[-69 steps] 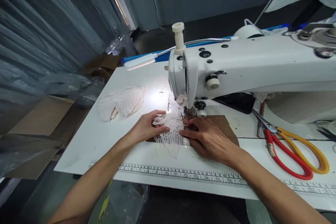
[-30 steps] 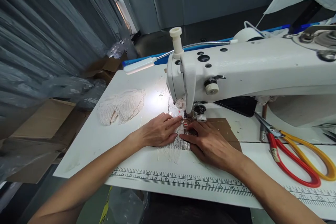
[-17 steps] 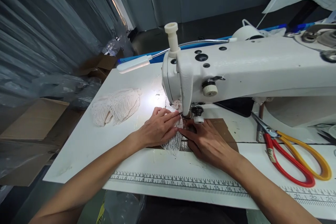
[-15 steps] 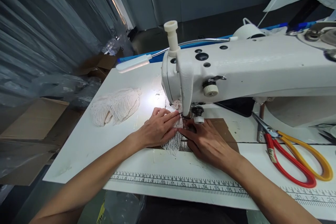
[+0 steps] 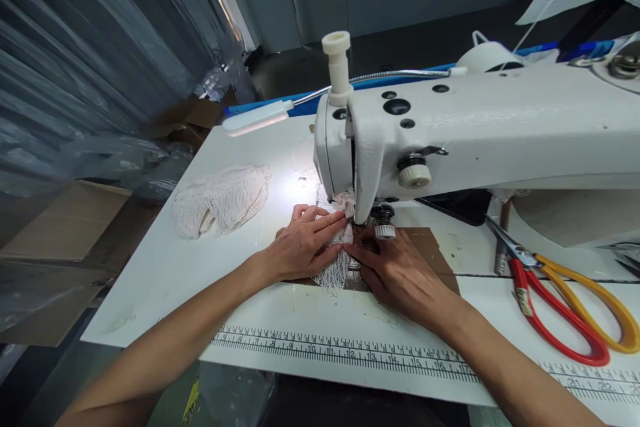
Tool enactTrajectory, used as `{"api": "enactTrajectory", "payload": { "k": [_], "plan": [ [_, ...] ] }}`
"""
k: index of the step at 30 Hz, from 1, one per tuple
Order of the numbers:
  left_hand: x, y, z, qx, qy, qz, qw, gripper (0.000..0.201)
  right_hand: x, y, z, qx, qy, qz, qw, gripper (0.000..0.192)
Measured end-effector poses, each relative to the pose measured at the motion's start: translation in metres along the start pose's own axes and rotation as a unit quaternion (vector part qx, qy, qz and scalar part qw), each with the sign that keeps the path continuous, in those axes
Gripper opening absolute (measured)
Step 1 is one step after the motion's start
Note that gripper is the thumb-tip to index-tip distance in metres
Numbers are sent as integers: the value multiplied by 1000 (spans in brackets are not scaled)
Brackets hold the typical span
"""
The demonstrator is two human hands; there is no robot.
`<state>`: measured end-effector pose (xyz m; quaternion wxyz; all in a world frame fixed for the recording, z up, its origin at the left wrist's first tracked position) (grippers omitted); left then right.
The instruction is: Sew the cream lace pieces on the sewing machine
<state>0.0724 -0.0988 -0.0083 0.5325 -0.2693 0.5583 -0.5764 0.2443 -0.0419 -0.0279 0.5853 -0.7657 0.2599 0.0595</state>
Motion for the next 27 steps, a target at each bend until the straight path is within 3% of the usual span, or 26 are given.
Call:
{"api": "enactTrajectory", "payload": {
  "k": [13,20,27],
  "plan": [
    [0,0,1,14,-14,20,1000,41,0,0,-1,-18,10,20,1000,44],
    [3,2,5,-36,-4,26,999,42,1,1,2,-11,7,7,1000,37],
    [3,1,13,-75,26,97,992,33,-2,-2,1,0,5,-2,1000,39]
  ]
}}
Point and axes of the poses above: each hand's wrist, its own x-axis away from the middle knuckle, its own y-axis out of the palm, z = x × y, the point moved 4 cm from there along -x, towards the middle knuckle, and after that the axes turned 5 degrees about z, right-handed, at the moved point
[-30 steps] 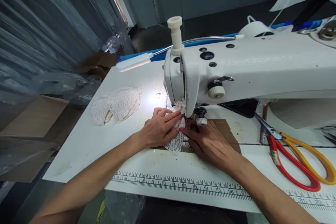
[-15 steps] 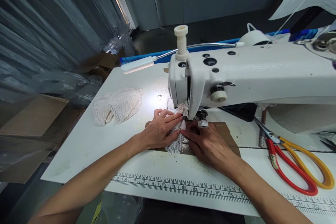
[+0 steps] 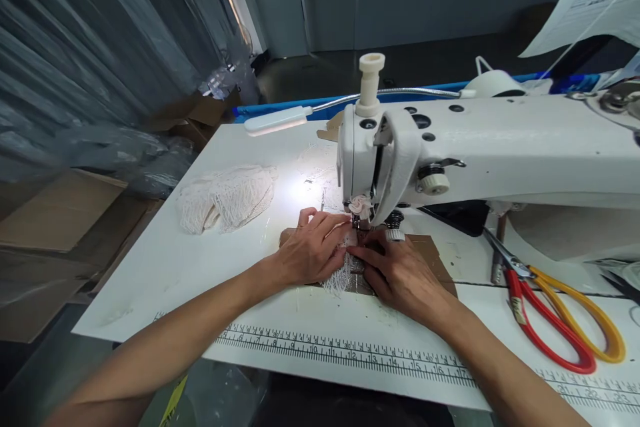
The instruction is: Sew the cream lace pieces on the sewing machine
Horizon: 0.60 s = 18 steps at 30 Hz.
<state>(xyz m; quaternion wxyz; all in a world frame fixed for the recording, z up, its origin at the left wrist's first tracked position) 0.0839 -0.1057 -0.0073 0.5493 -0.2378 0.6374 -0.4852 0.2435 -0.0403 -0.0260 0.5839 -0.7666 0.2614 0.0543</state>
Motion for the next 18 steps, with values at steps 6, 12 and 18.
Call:
{"api": "enactTrajectory", "payload": {
  "k": [6,12,18],
  "plan": [
    [1,-1,0,41,28,18,999,25,-2,-1,-3,11,-14,-1,1000,38],
    [0,-6,-3,32,12,-21,999,31,-4,-1,-3,25,-19,2,1000,38],
    [-5,-8,-3,15,-8,-42,999,33,-6,1,-4,39,12,14,999,43]
  ]
}}
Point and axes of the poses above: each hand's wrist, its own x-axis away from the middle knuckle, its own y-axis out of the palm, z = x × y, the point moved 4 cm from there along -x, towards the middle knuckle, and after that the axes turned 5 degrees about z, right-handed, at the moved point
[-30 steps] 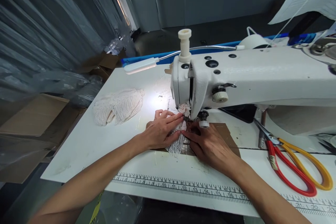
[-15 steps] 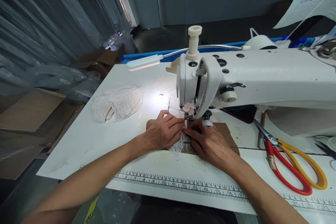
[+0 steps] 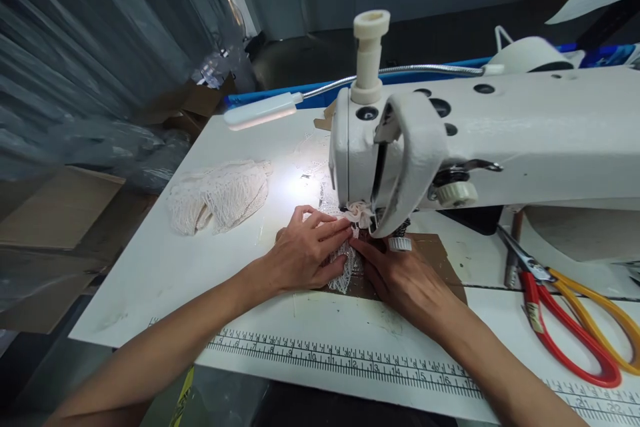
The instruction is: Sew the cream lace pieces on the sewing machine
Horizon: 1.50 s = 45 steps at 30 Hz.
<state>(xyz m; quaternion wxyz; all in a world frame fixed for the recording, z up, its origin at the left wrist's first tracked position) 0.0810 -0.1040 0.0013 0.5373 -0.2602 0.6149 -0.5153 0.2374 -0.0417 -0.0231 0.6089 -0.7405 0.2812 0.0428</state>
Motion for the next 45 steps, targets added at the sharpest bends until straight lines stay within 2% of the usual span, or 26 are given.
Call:
{"api": "enactTrajectory", "payload": {
  "k": [5,10,16,20,24,27,30,32,34,38,42,45],
  "plan": [
    [-3,3,0,-10,-30,10,999,34,-3,4,2,39,-8,16,999,41],
    [-4,7,1,-35,-54,18,998,33,-3,13,7,44,-44,13,998,41],
    [-5,9,-3,-34,-50,43,997,31,-7,0,-2,58,-31,34,997,37],
    [-19,7,-30,-53,-66,72,994,27,-10,-4,-5,62,-34,40,997,38],
    [-35,13,-65,-74,-56,-6,996,30,-8,-1,0,34,-20,24,999,40],
    [-37,11,-75,-57,-33,-13,998,33,-4,-5,7,-28,29,-5,999,41],
    [-29,3,-67,-30,-22,22,999,34,0,-15,15,-67,86,-32,994,42],
    [-20,-2,-54,-1,-10,34,999,32,1,-24,18,-76,94,-32,992,40],
    [-9,-4,-38,44,20,24,999,29,1,-31,18,-79,83,-24,993,37],
    [5,-5,-14,136,81,-32,987,23,2,-37,16,-76,66,-19,995,34],
    [6,-6,-11,147,70,-49,985,22,1,-33,14,-86,60,-28,994,33],
    [5,-6,-11,140,60,-49,987,23,-5,-27,7,-116,44,-69,990,35]
  ]
}}
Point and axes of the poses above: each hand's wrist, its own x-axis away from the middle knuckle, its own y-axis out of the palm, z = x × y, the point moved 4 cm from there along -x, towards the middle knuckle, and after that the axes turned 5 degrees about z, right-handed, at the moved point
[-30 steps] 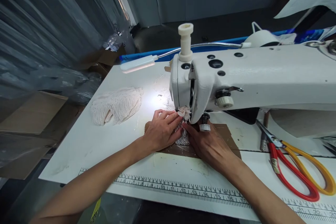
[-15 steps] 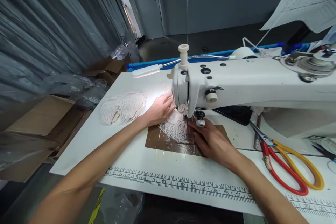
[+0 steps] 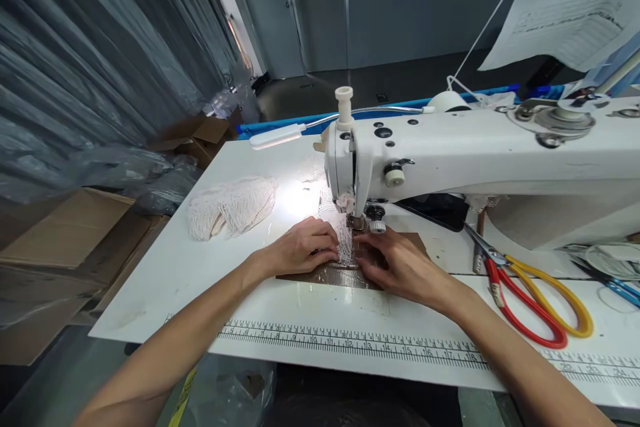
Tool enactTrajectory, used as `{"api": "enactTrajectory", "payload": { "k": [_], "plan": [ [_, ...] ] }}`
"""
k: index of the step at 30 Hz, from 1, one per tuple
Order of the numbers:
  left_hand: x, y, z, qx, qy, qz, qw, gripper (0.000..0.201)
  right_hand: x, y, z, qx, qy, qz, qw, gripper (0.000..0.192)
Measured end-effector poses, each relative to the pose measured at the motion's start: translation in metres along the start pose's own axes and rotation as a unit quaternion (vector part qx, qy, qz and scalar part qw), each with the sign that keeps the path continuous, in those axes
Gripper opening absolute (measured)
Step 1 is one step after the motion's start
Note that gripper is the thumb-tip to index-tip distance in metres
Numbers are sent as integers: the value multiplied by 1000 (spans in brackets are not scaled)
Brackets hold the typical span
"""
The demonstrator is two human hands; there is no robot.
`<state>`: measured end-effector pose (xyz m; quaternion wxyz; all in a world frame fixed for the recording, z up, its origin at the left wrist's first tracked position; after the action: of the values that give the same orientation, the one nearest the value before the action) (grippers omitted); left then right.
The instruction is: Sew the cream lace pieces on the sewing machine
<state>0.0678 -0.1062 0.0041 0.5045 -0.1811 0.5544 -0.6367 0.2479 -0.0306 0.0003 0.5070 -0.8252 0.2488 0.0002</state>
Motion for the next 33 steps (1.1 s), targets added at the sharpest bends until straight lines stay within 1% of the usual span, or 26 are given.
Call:
{"api": "enactTrajectory", "payload": {
  "k": [2,3,6,10,12,14,16,18,19,21,25,27,30,33],
  "plan": [
    [0,-1,0,-2,-2,3,1000,23,-6,6,-6,-21,-6,-33,999,39],
    [0,-1,0,-3,-2,8,1000,24,-9,8,-9,-28,-6,-41,999,36],
    [1,-2,1,-1,3,38,999,24,-16,13,-14,-41,-5,-32,999,21],
    [2,1,3,-18,21,67,997,20,-18,14,-10,-65,9,-12,998,22],
    [1,1,3,-22,20,92,995,17,-16,12,-7,-40,21,10,999,23],
    [1,-3,3,-3,13,138,990,16,-13,11,-4,18,20,31,999,25],
    [1,-8,2,22,7,187,982,14,-9,13,-5,78,-2,38,996,30],
    [1,-10,1,36,6,208,977,13,-5,17,-7,107,-30,29,993,34],
    [1,-10,2,37,9,206,978,13,-3,18,-9,113,-38,26,993,34],
    [1,-6,3,29,18,179,983,14,1,21,-13,116,-41,22,992,32],
    [2,5,6,-10,36,111,993,17,10,25,-23,107,-28,11,994,29],
    [3,8,7,-26,46,95,994,18,14,25,-25,104,-19,5,994,31],
    [3,10,7,-40,59,88,994,18,13,18,-21,68,-17,-14,997,32],
    [2,10,7,-53,64,80,993,17,3,7,-4,19,2,-25,999,33]
  ]
}}
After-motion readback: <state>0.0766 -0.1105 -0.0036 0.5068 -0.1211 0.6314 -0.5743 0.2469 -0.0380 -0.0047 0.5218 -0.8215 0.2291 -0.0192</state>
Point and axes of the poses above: each hand's wrist, its own x-axis away from the middle knuckle, its own y-axis out of the palm, z = x × y, the point moved 4 cm from there along -x, towards the middle knuckle, and after that the axes turned 5 degrees about z, right-handed, at the moved point
